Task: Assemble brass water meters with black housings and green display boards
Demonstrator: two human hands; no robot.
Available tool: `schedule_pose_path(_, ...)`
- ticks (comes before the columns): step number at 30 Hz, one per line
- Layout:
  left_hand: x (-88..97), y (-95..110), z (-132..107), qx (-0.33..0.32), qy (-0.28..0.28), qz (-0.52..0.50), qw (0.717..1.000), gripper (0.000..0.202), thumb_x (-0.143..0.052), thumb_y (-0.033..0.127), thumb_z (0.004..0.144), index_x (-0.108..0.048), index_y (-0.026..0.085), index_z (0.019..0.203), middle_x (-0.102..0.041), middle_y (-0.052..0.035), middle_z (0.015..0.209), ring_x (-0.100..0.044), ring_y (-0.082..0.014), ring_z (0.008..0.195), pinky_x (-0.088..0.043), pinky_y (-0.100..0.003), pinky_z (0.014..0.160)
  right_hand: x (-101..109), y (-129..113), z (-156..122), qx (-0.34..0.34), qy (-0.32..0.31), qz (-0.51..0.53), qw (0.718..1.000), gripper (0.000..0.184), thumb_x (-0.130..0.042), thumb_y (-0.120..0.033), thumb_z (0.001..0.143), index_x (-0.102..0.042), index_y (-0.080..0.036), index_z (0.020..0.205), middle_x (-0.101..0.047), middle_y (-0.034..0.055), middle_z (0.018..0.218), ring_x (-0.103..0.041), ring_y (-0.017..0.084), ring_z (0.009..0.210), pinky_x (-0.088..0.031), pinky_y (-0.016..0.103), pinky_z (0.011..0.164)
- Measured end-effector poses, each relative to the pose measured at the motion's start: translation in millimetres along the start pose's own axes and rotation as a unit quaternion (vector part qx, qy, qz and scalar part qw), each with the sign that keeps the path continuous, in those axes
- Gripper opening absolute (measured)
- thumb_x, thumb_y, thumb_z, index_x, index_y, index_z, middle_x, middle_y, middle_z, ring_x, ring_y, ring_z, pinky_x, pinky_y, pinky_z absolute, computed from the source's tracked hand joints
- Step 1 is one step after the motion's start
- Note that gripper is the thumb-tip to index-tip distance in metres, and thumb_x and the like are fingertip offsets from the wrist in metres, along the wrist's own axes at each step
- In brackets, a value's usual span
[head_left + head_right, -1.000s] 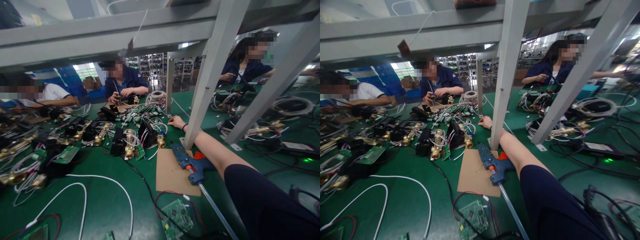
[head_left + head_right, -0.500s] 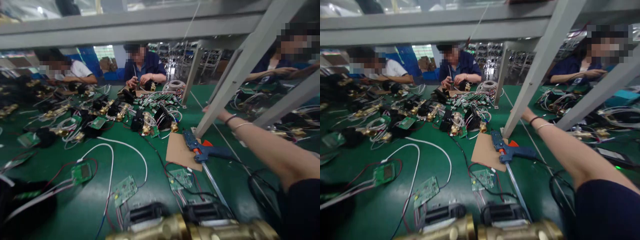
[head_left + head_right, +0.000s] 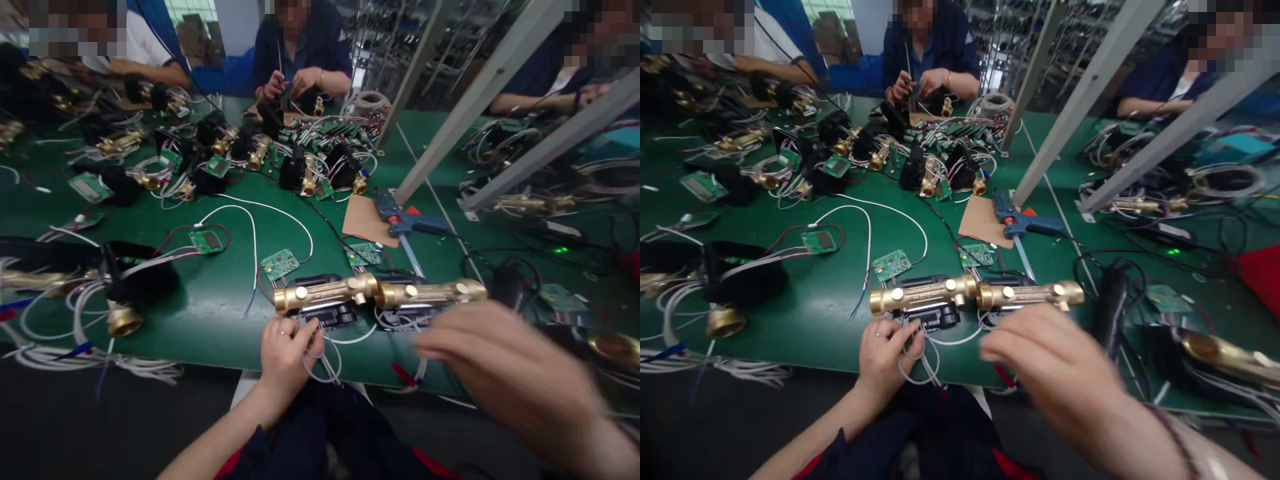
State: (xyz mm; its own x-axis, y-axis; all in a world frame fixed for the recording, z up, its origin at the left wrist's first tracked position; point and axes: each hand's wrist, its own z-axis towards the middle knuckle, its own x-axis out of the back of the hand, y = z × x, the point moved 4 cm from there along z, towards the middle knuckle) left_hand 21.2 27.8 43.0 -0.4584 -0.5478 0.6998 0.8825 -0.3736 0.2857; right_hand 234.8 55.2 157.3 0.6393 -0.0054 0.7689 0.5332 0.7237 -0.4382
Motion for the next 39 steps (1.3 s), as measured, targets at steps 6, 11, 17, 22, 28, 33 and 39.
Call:
schedule_pose_path(6,-1.2,-3.2,-2.9,-0.009,0.011,-0.013,1.000,0.017,-0.055,0.027,0.088,-0.069,0.019,0.087,-0.050,-0.0024,0.064,-0.046,-0.0170,0.062,-0.036,-0.029,0.060,-121.7,-20.5,5.3,0.027,0.016,-0.103,0.994,0.034,-0.031,-0.016,0.098,-0.062,-0.014,0.083,-0.063,0.0098,0.075,-0.054,0.020,0.068,-0.048,0.033,0.061)
schedule_pose_path(11,-3.1,-6.1,-5.0,0.000,0.014,-0.039,0.999,0.019,-0.053,0.028,0.089,-0.070,0.019,0.088,-0.050,-0.0027,0.064,-0.046,-0.0179,0.063,-0.035,-0.029,0.060,-141.5,-6.8,2.8,0.019,0.010,-0.140,0.990,0.036,-0.031,-0.017,0.098,-0.063,-0.011,0.082,-0.061,0.0116,0.077,-0.052,0.022,0.070,-0.047,0.035,0.063)
schedule_pose_path(17,-3.8,-6.6,-5.9,0.004,0.014,-0.050,0.999,0.018,-0.054,0.027,0.088,-0.070,0.018,0.088,-0.049,-0.0030,0.064,-0.045,-0.0183,0.063,-0.035,-0.030,0.061,-134.9,-11.6,2.8,0.033,0.002,-0.141,0.990,0.034,-0.030,-0.017,0.098,-0.063,-0.011,0.090,-0.062,0.0107,0.078,-0.053,0.021,0.069,-0.048,0.033,0.062)
schedule_pose_path(22,-1.9,-6.6,-4.5,-0.007,0.018,-0.053,0.998,0.016,-0.056,0.026,0.087,-0.070,0.018,0.089,-0.049,-0.0028,0.065,-0.046,-0.0184,0.063,-0.036,-0.030,0.062,-109.7,-12.9,-21.3,-0.025,0.063,-0.064,0.996,0.018,-0.044,-0.018,0.096,-0.060,-0.014,0.103,-0.065,0.0059,0.078,-0.057,0.017,0.069,-0.050,0.028,0.062)
schedule_pose_path(28,-2.9,-8.4,-3.3,-0.031,0.009,-0.043,0.999,0.016,-0.059,0.027,0.086,-0.070,0.017,0.089,-0.048,-0.0024,0.064,-0.046,-0.0180,0.062,-0.036,-0.030,0.061,-112.7,4.7,-60.9,-0.113,0.060,-0.101,0.987,0.033,-0.045,-0.033,0.096,-0.063,-0.018,0.072,-0.062,0.0030,0.063,-0.057,0.017,0.059,-0.047,0.028,0.053)
schedule_pose_path(33,-4.9,-10.5,-2.7,-0.042,0.006,-0.034,0.999,0.018,-0.060,0.030,0.086,-0.071,0.016,0.087,-0.049,-0.0026,0.065,-0.048,-0.0176,0.061,-0.038,-0.030,0.061,-98.5,9.2,-72.5,-0.144,0.093,-0.086,0.981,0.031,-0.045,-0.036,0.096,-0.067,-0.017,0.085,-0.064,0.0050,0.070,-0.061,0.017,0.065,-0.051,0.027,0.058)
schedule_pose_path(39,-3.9,-12.8,0.7,-0.072,0.017,-0.040,0.996,0.019,-0.060,0.030,0.086,-0.070,0.013,0.088,-0.049,-0.0013,0.064,-0.049,-0.0160,0.058,-0.037,-0.029,0.058,-0.2,65.9,-108.7,-0.405,0.293,-0.164,0.850,0.018,-0.054,-0.029,0.085,-0.066,-0.017,0.090,-0.067,0.0120,0.092,-0.062,0.026,0.088,-0.048,0.042,0.087)
